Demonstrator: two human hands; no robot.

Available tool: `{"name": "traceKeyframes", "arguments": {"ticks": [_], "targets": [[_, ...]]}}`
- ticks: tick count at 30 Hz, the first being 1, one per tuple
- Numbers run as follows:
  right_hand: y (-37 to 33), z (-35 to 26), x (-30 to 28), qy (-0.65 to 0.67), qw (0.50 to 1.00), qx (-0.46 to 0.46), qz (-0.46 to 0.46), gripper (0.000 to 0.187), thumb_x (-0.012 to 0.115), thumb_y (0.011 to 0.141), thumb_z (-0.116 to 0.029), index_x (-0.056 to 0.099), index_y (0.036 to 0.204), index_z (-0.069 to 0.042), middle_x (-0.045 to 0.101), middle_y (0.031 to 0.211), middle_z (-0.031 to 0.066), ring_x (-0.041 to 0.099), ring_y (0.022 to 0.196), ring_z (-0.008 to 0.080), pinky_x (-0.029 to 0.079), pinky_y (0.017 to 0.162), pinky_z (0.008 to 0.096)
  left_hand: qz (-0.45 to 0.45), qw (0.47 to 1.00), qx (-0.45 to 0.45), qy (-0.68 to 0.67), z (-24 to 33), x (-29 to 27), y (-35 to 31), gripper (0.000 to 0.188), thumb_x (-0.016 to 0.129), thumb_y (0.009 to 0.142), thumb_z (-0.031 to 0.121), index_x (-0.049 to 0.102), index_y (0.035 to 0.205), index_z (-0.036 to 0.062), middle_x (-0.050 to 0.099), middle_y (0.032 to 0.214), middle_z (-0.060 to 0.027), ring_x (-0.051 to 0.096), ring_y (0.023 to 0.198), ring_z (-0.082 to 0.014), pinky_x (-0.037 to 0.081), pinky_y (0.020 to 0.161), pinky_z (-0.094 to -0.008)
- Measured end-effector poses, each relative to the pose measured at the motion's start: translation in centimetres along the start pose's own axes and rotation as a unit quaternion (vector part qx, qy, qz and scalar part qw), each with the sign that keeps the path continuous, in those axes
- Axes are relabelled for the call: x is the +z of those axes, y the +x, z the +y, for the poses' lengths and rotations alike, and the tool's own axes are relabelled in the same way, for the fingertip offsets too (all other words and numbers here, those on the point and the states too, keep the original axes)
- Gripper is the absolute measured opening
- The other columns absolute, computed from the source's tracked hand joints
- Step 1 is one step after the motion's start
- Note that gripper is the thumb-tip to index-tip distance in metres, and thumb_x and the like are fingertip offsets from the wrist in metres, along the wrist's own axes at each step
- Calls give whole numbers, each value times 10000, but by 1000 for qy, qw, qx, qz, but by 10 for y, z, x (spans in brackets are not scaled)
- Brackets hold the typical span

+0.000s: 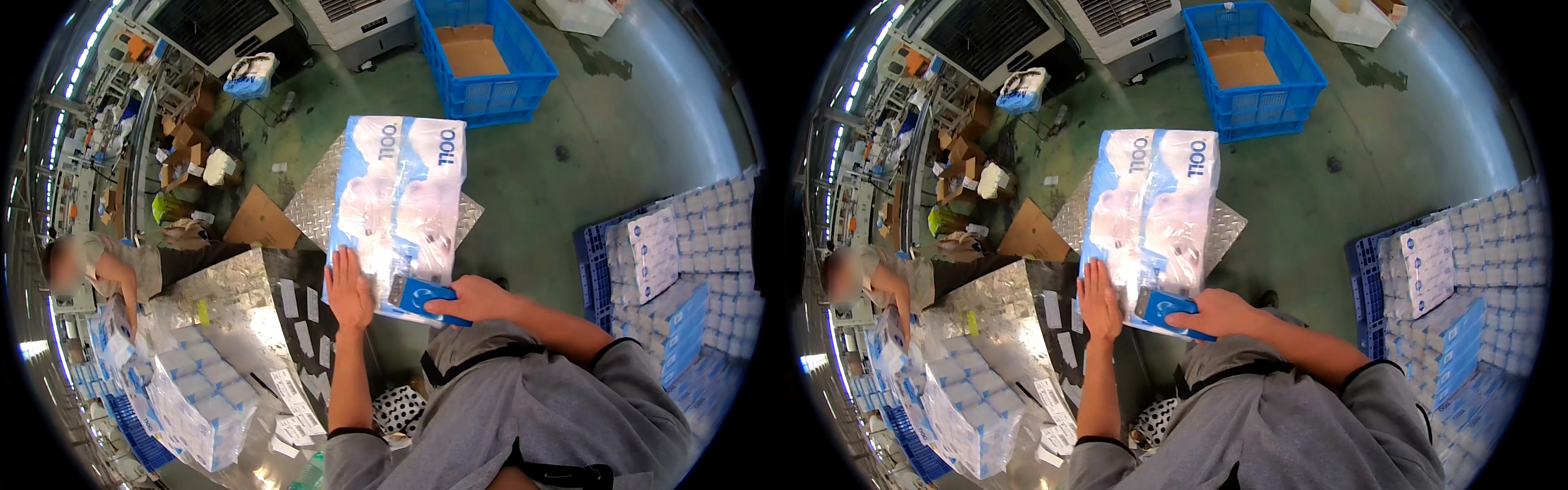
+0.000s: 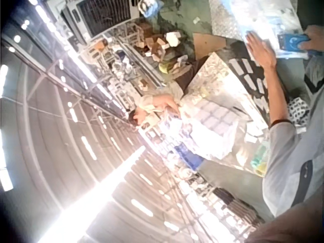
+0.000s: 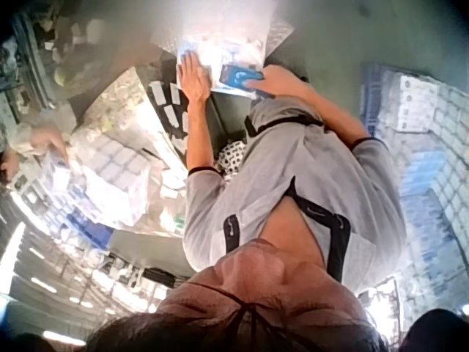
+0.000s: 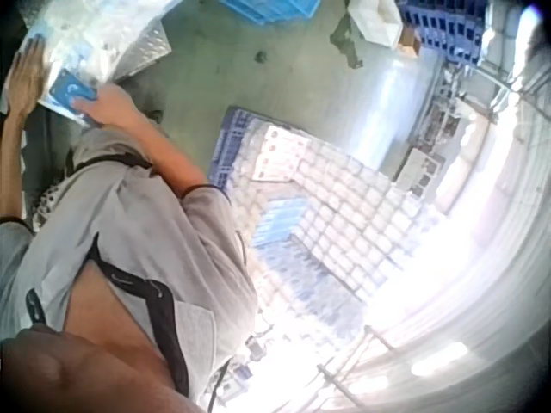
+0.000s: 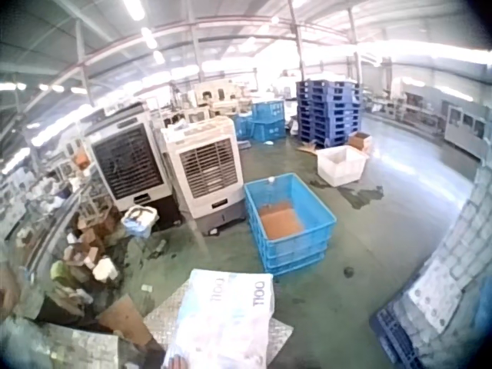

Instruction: The person wraps stacks of white tissue paper packs in clear plastic bags and seals them using a handheld tape dispenser. The sealed packages are then placed into a blue plastic crate.

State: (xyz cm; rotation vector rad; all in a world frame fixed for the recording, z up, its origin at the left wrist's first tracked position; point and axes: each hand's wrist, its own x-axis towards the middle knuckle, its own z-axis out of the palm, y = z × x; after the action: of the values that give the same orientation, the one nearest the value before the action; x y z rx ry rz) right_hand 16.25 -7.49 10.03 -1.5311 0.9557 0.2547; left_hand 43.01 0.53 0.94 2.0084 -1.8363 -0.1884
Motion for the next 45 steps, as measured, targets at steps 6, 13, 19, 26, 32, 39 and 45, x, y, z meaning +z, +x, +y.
{"name": "traceKeyframes", "arguments": {"ticks": [6, 13, 19, 26, 32, 39, 45], "targets": [[-37, 40, -12, -57, 998, 11, 17, 624, 514, 856, -669, 726, 788, -86, 697, 666, 43, 691, 678, 209, 520, 644, 345, -11, 998, -5, 54, 1, 7, -3, 596, 299, 1004, 369, 363, 1451, -19, 341, 1521, -193, 293, 1421, -363, 177, 1160, -503], [-97, 138, -36, -26, 999, 38, 13, 634, 509, 849, -681, 724, 775, -90, 687, 634, 36, 686, 659, 212, 521, 643, 342, -10, 994, -21, 108, 8, 13, -4, 613, 338, 1002, 378, 315, 1472, -14, 320, 1530, -196, 283, 1424, -367, 191, 1157, -502], [-68, 160, -25, -110, 993, 26, 36, 648, 500, 846, -667, 721, 710, -73, 671, 593, 13, 688, 685, 218, 531, 660, 348, -40, 984, -74, 155, 55, 25, -5, 906, 531, 912, 527, 201, 1470, -105, 198, 1537, -307, 181, 1445, -417, 154, 1168, -504], [-29, 136, -27, -176, 984, 17, 26, 534, 503, 852, -558, 733, 721, -95, 682, 604, 4, 697, 713, 192, 536, 676, 342, -38, 980, -84, 175, 162, 68, -29, 1133, 740, 734, 542, 166, 1477, -93, 173, 1526, -341, 152, 1441, -456, 159, 1159, -526], [-20, 111, -27, -272, 961, -7, 45, 414, 528, 848, -448, 737, 772, -99, 706, 679, 14, 701, 758, 190, 529, 712, 343, -51, 958, -144, 242, 190, 77, -24, 1171, 828, 672, 442, 155, 1474, -84, 198, 1496, -372, 169, 1425, -484, 182, 1143, -557], [-2, 99, -18, -322, 945, -15, 52, 359, 618, 806, -435, 754, 911, -119, 732, 904, 79, 703, 870, 248, 531, 734, 390, -20, 953, -141, 269, 189, 88, -24, 1151, 826, 673, 442, 181, 1466, -88, 223, 1487, -368, 198, 1416, -482, 208, 1134, -556], [19, 160, 2, -579, 812, 12, 68, 310, 635, 812, -299, 730, 1060, -137, 693, 1086, 76, 644, 1026, 221, 498, 763, 430, -37, 948, -157, 274, 167, 91, -37, 1078, 784, 731, 414, 181, 1480, -73, 244, 1483, -355, 214, 1420, -456, 197, 1158, -524]]}}
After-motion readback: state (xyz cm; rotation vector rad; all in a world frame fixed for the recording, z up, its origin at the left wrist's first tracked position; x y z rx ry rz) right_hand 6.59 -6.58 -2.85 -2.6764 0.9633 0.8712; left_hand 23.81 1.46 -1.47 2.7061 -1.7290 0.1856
